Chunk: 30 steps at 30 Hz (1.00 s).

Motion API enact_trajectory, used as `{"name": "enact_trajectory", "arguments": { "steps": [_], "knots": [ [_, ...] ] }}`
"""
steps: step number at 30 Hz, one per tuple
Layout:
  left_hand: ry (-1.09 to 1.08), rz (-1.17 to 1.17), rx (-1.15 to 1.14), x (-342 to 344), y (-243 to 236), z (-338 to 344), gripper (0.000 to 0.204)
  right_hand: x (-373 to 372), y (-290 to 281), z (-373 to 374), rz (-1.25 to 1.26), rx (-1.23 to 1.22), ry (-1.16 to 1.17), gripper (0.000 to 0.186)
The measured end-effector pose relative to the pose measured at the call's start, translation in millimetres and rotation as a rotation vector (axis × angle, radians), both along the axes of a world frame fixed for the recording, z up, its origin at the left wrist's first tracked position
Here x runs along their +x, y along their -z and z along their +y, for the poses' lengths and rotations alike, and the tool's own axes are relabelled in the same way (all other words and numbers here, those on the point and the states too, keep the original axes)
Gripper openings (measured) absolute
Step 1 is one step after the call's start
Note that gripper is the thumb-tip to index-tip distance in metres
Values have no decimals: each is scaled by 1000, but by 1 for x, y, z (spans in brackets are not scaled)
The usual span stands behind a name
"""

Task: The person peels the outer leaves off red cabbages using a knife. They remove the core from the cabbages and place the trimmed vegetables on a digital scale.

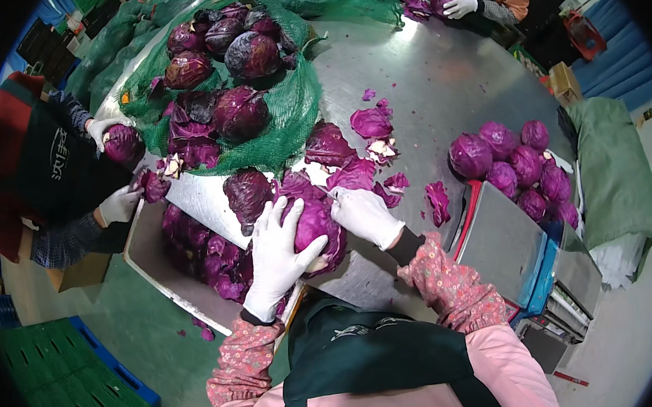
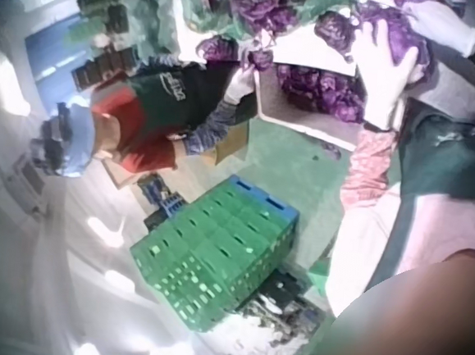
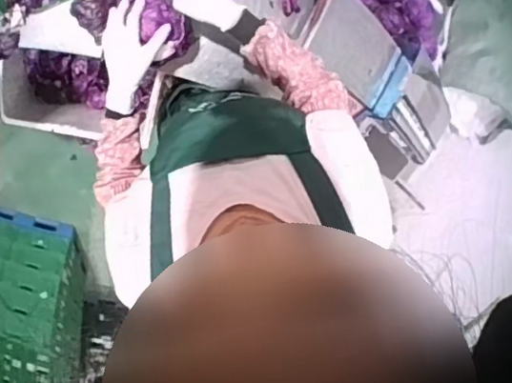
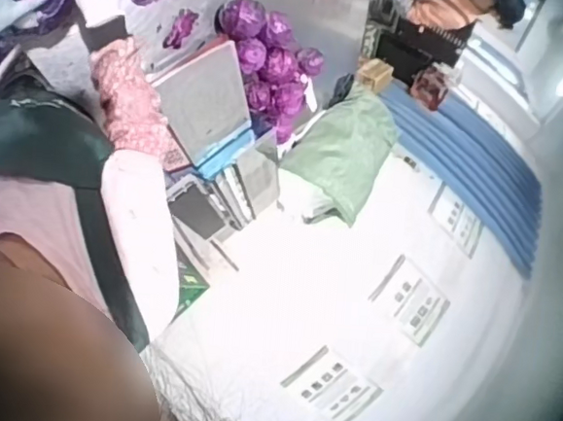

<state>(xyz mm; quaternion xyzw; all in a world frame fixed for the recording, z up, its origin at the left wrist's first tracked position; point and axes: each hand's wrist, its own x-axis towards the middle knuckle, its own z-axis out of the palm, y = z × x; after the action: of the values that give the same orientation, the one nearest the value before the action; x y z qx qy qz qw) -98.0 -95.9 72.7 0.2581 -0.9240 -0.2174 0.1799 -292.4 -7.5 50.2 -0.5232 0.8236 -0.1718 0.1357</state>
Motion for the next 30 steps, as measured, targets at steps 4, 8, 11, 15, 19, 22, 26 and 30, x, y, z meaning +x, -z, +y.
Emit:
{"name": "enact_trajectory", "arguments": {
  "steps": [4,8,11,15,19,22,26,30],
  "knots": [
    [-169,106,127,-2,13,-7,66,-31,35,36,11,93,104,18],
    [-353,144,386,8,27,-22,55,-29,51,78,-3,-65,365,38],
    [-383,10,332,6,16,-12,50,22,33,60,-256,-152,191,54],
    [-418,-75,242,-2,20,-8,49,55,10,43,-181,-297,97,64],
    [-207,337,324,-3,38,-13,44,47,-5,34,30,-247,4,57],
    [-146,327,434,-3,37,-18,42,38,-3,34,140,-240,-52,43],
    [-124,346,470,0,41,-18,40,-8,26,28,239,187,103,31],
    [-130,270,183,3,19,-21,41,-5,23,27,-497,-108,364,60]
  ]
}}
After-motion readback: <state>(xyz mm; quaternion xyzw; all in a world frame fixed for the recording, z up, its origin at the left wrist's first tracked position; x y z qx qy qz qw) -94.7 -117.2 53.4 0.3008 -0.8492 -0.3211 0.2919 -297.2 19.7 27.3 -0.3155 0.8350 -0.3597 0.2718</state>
